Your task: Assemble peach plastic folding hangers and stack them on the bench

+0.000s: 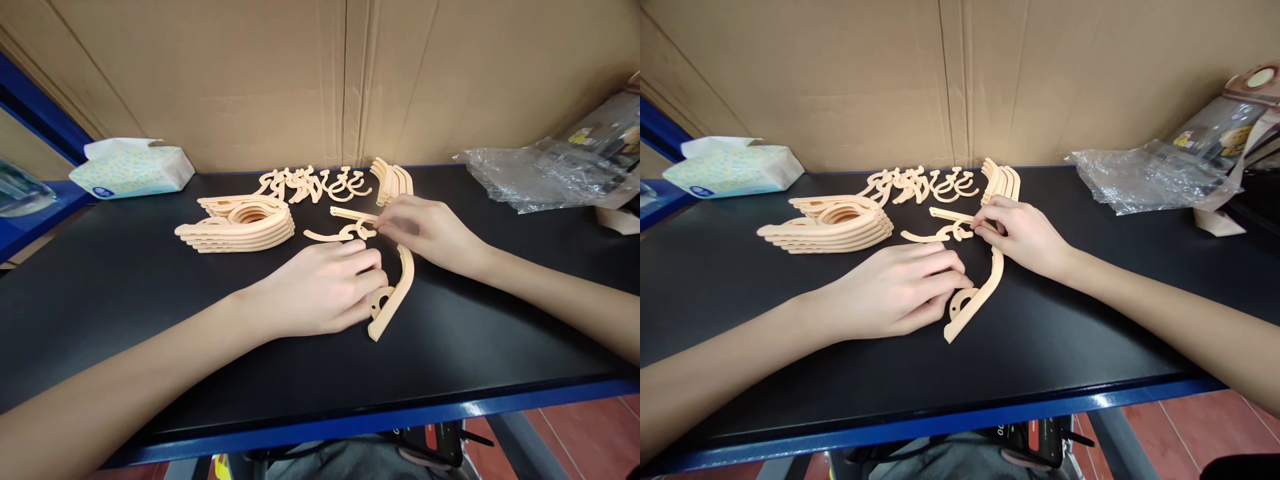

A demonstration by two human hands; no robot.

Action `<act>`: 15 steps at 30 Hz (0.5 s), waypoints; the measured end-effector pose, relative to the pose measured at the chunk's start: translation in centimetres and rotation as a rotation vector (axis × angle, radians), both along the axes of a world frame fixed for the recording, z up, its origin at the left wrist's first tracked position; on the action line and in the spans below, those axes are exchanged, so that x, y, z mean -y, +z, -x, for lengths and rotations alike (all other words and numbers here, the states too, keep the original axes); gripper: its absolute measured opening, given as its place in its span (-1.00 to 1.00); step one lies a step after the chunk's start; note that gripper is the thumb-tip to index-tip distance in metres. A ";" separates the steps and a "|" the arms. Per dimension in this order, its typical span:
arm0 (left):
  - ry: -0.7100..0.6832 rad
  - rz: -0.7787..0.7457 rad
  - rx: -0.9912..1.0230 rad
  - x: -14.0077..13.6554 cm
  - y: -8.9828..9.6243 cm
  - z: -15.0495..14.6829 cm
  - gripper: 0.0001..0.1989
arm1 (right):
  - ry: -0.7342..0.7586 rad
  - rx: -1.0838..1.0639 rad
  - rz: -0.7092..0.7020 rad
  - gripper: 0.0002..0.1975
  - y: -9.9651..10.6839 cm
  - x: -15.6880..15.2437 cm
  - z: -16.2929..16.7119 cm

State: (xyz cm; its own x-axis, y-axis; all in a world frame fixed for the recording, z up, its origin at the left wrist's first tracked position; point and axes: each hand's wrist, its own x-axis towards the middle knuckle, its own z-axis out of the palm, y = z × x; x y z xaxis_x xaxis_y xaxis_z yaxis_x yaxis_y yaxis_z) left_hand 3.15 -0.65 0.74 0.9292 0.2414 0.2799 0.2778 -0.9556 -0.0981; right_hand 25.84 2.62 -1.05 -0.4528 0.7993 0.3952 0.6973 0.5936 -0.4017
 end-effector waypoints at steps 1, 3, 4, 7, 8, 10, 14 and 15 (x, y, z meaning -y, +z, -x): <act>0.012 0.016 0.029 0.1 0.0 -0.1 -0.68 | 0.000 0.000 0.001 -0.84 0.0 0.0 0.0; 0.045 0.028 0.084 0.5 -0.2 -0.5 -0.55 | 0.002 0.004 0.002 -0.84 0.0 0.0 0.0; 0.056 0.019 0.100 0.6 -0.2 -0.6 -0.48 | 0.002 0.007 0.004 -0.84 0.0 -0.1 0.0; 0.055 -0.062 0.128 1.0 -0.3 -1.1 -0.37 | 0.004 0.010 0.004 -0.84 -0.1 -0.1 0.0; 0.047 -0.100 0.141 1.1 -0.2 -1.3 -0.35 | 0.006 0.008 0.006 -0.84 -0.1 -0.1 0.0; 0.035 -0.182 0.190 1.1 -0.3 -1.7 -0.33 | 0.010 0.002 0.009 -0.84 -0.1 -0.1 0.1; -0.019 -0.319 0.306 0.2 -0.5 -3.1 -0.36 | 0.026 -0.006 0.020 -0.84 0.0 0.0 0.2; -0.034 -0.338 0.318 -0.1 -0.6 -3.7 -0.36 | 0.039 -0.001 0.012 -0.84 0.0 0.0 0.1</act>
